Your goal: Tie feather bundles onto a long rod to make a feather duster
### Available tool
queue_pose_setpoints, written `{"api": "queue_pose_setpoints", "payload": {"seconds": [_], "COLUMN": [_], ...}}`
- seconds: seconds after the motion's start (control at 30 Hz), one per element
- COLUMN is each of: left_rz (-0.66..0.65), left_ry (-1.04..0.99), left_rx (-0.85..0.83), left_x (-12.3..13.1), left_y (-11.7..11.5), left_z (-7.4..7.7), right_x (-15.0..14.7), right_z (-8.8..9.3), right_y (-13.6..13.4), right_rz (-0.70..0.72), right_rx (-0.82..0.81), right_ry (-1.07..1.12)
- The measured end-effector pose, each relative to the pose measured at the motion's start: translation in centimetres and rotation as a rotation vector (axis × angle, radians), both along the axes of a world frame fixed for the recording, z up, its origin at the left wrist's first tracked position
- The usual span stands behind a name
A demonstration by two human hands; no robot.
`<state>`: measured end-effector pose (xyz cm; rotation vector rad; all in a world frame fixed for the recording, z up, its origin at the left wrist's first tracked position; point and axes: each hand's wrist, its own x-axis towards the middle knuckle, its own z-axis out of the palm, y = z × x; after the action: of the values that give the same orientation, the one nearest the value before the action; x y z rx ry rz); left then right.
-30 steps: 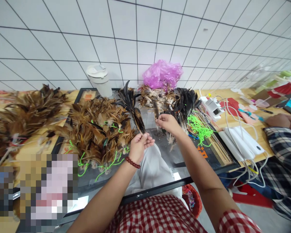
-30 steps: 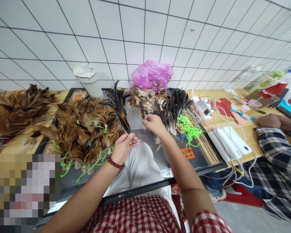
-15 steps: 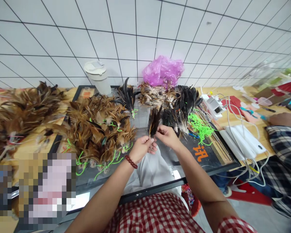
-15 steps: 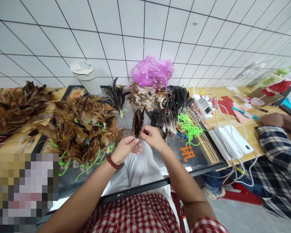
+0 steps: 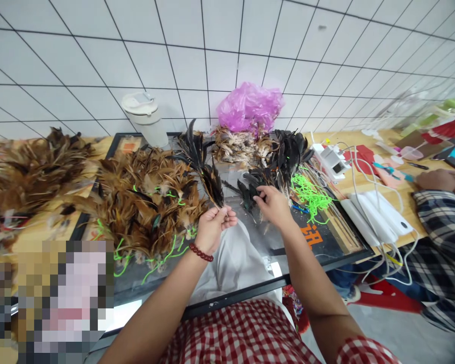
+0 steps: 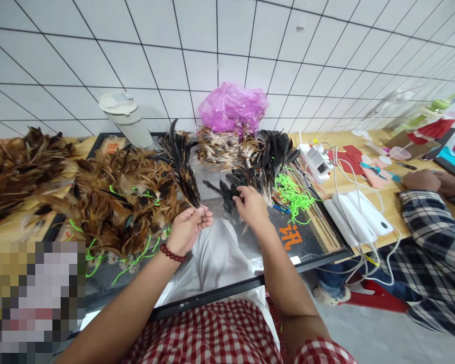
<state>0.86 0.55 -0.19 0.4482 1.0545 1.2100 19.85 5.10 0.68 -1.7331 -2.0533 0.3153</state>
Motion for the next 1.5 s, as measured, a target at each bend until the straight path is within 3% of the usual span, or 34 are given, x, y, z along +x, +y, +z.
{"api": "queue_pose_setpoints", "payload": {"seconds": [0.23,0.37,0.53,0.63,0.83,0.93,1.1,1.17,1.3,1.5], "left_rz": [0.008,0.0,-0.007,-0.003,-0.012,-0.01,-0.035,-0.07,-0.155,-0.23], "left_ry": [-0.016,-0.017,-0.016,-0.015,-0.037,-0.036,-0.023,-0.005,0.026,0.038], "left_rx": [-0.002,0.001,-0.004,0.004,0.016,0.016,-0.036,-0.051,-0.062,-0.056], "left_x": [0.0,0.0,0.0,0.0,-0.1,-0.1,0.0,0.1,0.0,-0.1], "left_y": [0.0,0.0,0.0,-0.1,-0.1,-0.1,-0.2,-0.3,-0.4,-0.3], "left_z": [0.1,0.1,0.1,0.1,0.0,0.1,0.5,0.7,0.8,0.4], "right_x": [-1.3,-2.2,-1.5,-1.2,-1.7,-1.8,-1.5,-1.8,-2.8,-4.0], "right_z": [0.4,0.5,0.5,0.9,1.0,0.6,0.5,0.5,-0.1,-1.2], "right_y": [-1.0,-1.4,-0.8,-0.9,-1.9,-1.7,-0.9,-0.8,-1.2,-1.7], "right_rz": [-0.03,0.009,0.028,-0.05,0.024,0.095,0.087,0.095,0.159,0.302], "right_rx": [0.015,-0.054,-0.208,-0.167,-0.188,-0.258,-0.439,-0.512,-0.478,-0.293], "right_ry": [-0.184,-0.232,-0.006,0.102,-0.159,0.021,0.806,1.009,1.078,0.853]}}
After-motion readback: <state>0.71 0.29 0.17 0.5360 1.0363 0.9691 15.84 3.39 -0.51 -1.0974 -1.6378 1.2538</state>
